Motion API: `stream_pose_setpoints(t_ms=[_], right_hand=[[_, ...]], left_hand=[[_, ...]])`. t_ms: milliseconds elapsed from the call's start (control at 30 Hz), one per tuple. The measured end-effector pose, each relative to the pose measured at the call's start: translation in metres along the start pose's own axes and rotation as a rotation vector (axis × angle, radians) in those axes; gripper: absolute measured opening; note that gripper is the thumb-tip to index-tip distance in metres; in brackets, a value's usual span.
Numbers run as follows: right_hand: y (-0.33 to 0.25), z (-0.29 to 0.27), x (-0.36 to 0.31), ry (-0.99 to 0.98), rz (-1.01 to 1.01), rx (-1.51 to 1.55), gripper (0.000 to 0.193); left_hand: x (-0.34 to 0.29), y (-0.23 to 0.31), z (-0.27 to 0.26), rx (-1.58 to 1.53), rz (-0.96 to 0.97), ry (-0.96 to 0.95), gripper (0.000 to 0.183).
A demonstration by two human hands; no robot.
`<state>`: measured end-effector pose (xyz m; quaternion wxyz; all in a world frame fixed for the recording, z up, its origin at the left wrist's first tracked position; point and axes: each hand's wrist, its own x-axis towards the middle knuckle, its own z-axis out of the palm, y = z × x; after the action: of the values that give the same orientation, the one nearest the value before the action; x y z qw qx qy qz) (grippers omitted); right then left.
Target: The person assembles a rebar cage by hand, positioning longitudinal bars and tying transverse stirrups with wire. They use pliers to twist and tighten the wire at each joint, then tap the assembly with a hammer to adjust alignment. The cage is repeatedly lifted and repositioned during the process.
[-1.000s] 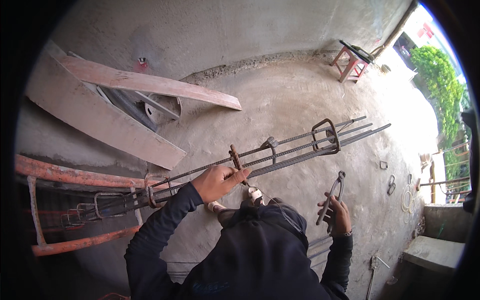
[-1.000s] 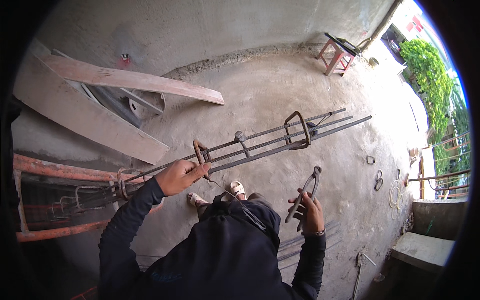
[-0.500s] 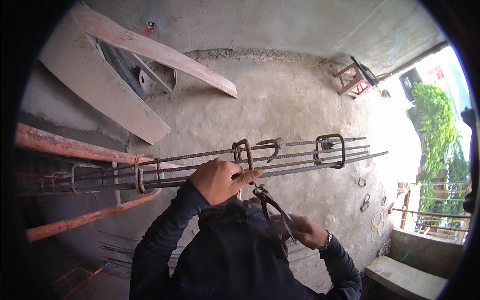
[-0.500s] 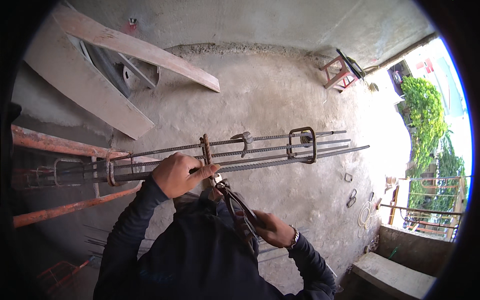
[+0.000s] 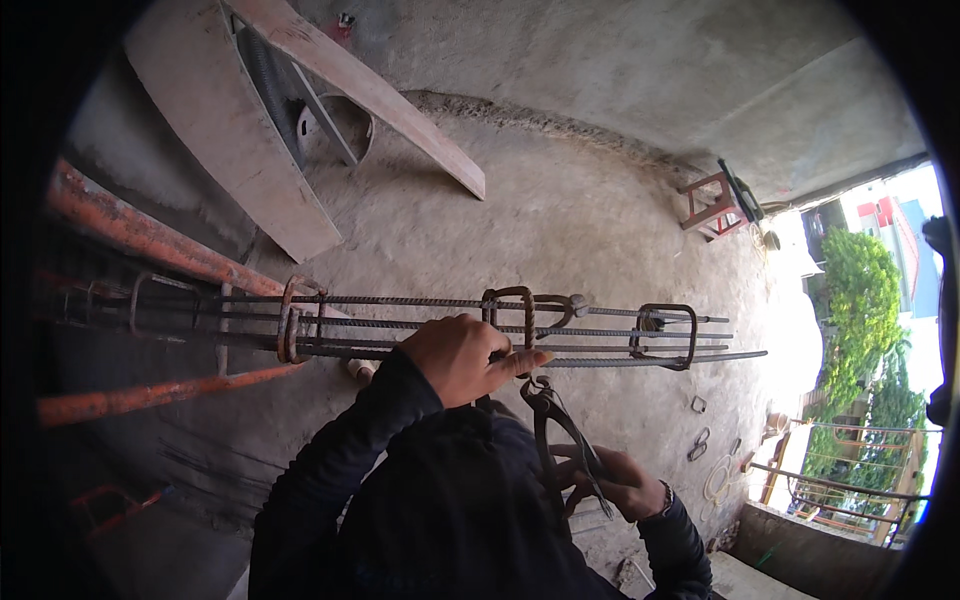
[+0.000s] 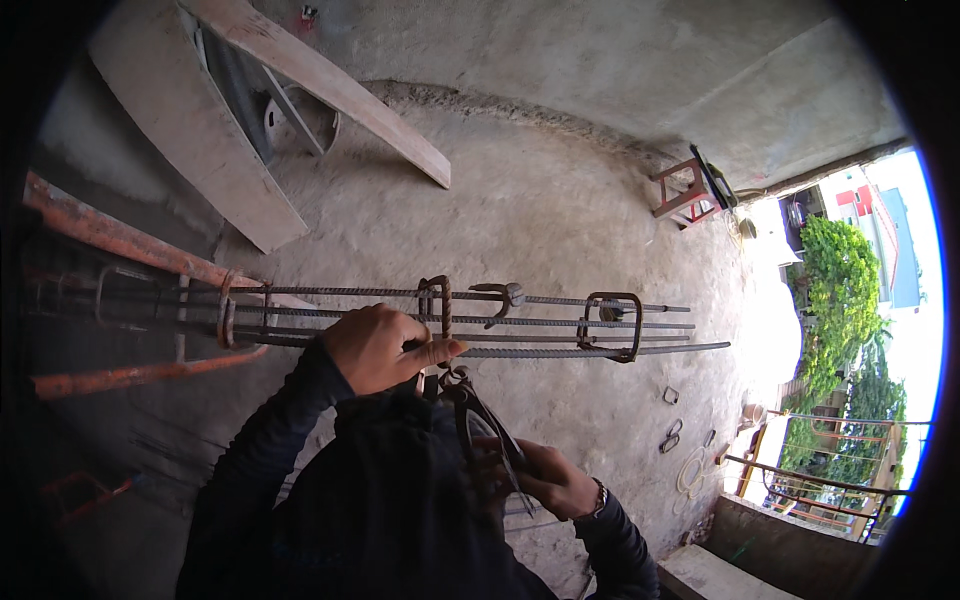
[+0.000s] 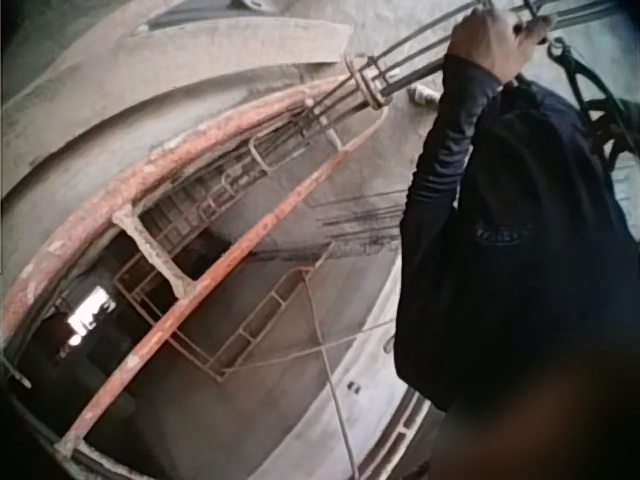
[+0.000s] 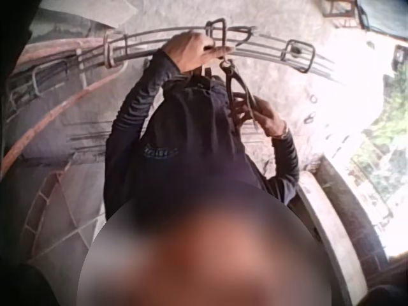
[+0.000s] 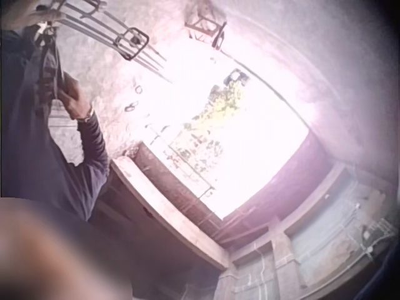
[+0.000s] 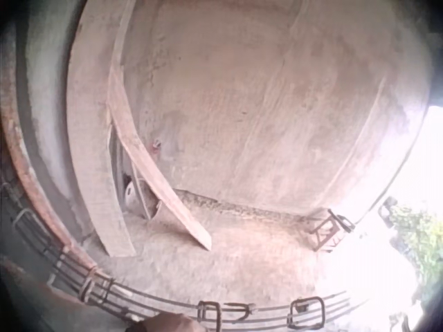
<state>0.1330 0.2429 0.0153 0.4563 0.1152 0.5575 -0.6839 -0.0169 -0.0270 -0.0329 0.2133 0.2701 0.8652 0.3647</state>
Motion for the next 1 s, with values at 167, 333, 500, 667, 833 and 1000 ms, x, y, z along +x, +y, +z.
stream_pose_setpoints(t_ms=[167,333,500,667,833,1000], right_hand=[[-0.006,-0.001,-0.004,-0.007,-0.028,-0.110,0.050],[-0.010,0.005,-0.008,0.044,0.029,-0.154,0.049],[-0.011,0.019,-0.011,0.120,-0.036,-0.076,0.051],[-0.016,0.024,-0.012,0.078,0.014,-0.003,0.044],[-0.022,0.029,-0.012,0.116,0.031,-0.035,0.042],[-0.018,0.029,-0.015,0.133,0.036,-0.023,0.044]], left_hand=[[0.000,0.001,0.000,0.021,-0.009,-0.008,0.077],[0.000,0.003,-0.002,0.009,-0.015,0.001,0.078],[-0.001,0.006,-0.002,0.043,-0.040,0.015,0.077],[-0.001,0.005,-0.003,0.072,-0.042,0.017,0.077],[-0.002,0.004,0.000,0.058,-0.030,0.036,0.077],[-0.002,0.002,0.000,0.050,-0.029,0.008,0.079]])
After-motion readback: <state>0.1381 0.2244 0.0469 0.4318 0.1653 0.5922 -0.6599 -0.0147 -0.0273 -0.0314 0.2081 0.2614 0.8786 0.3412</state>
